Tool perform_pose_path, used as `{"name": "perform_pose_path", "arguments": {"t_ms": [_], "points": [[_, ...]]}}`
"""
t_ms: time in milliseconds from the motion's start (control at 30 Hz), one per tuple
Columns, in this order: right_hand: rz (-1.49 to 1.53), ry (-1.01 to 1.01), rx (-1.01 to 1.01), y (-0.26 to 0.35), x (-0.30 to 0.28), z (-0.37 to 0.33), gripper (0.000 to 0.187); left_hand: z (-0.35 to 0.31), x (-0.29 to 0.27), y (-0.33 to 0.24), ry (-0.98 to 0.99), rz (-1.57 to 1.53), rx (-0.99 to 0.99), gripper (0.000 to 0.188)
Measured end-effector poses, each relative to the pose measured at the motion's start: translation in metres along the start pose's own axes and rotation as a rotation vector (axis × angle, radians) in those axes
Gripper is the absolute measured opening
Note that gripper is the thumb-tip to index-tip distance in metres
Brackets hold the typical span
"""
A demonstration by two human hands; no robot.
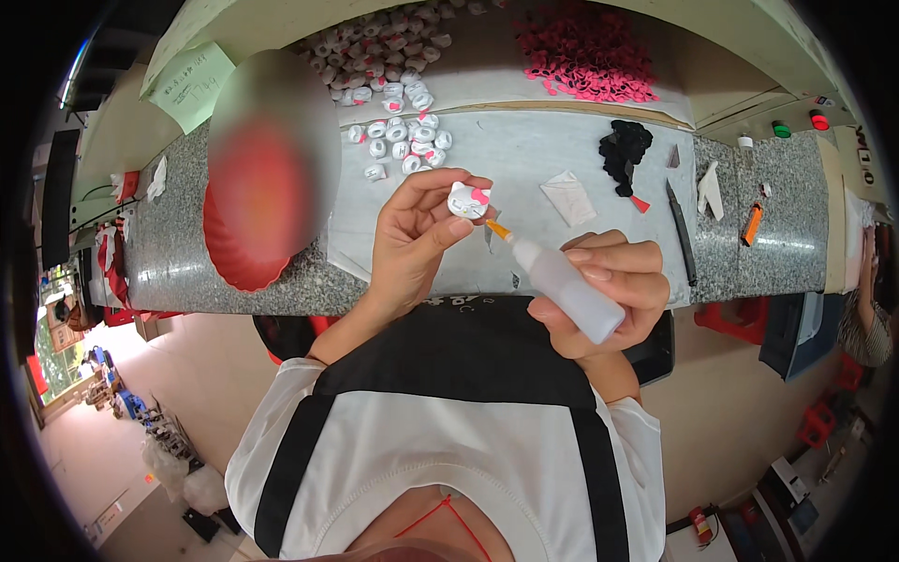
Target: Assembling small toy figurines by gluing small pink bows onto white cat heads.
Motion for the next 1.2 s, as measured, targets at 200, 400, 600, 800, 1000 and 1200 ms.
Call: {"name": "perform_pose_path", "arguments": {"t_ms": [200, 400, 600, 800, 1000, 1200], "points": [[-0.03, 0.093, -0.038, 0.0038, 0.0019, 0.0015, 0.041, -0.0008, 0.001, -0.0004, 0.007, 0.0, -0.005, 0.034], [-0.027, 0.1, -0.035, 0.0052, 0.003, 0.0008, 0.038, -0.0009, 0.0014, 0.0002, 0.022, 0.008, -0.015, 0.034], [0.01, 0.157, -0.085, 0.0063, 0.0028, 0.0026, 0.036, -0.0014, 0.0004, 0.0014, 0.013, 0.017, 0.001, 0.034], [-0.01, 0.129, -0.144, 0.0067, 0.0028, 0.0032, 0.035, -0.002, -0.0002, 0.0026, 0.016, -0.028, 0.004, 0.034], [0.101, 0.168, -0.136, 0.0032, 0.0001, 0.0007, 0.045, -0.0025, -0.0008, 0.0024, 0.026, -0.016, -0.015, 0.034], [0.098, 0.185, -0.126, 0.0033, 0.0, 0.0001, 0.047, -0.0018, 0.0017, 0.0017, 0.027, 0.007, -0.033, 0.034]]}}
Point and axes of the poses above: each hand's wrist, its own z-axis towards the middle knuckle, its own x-axis out of the palm, y = z × x, the point moved 3 cm from there along z, towards the middle knuckle, and after that the axes turned 3 degrees about y, right-handed, at the moved point
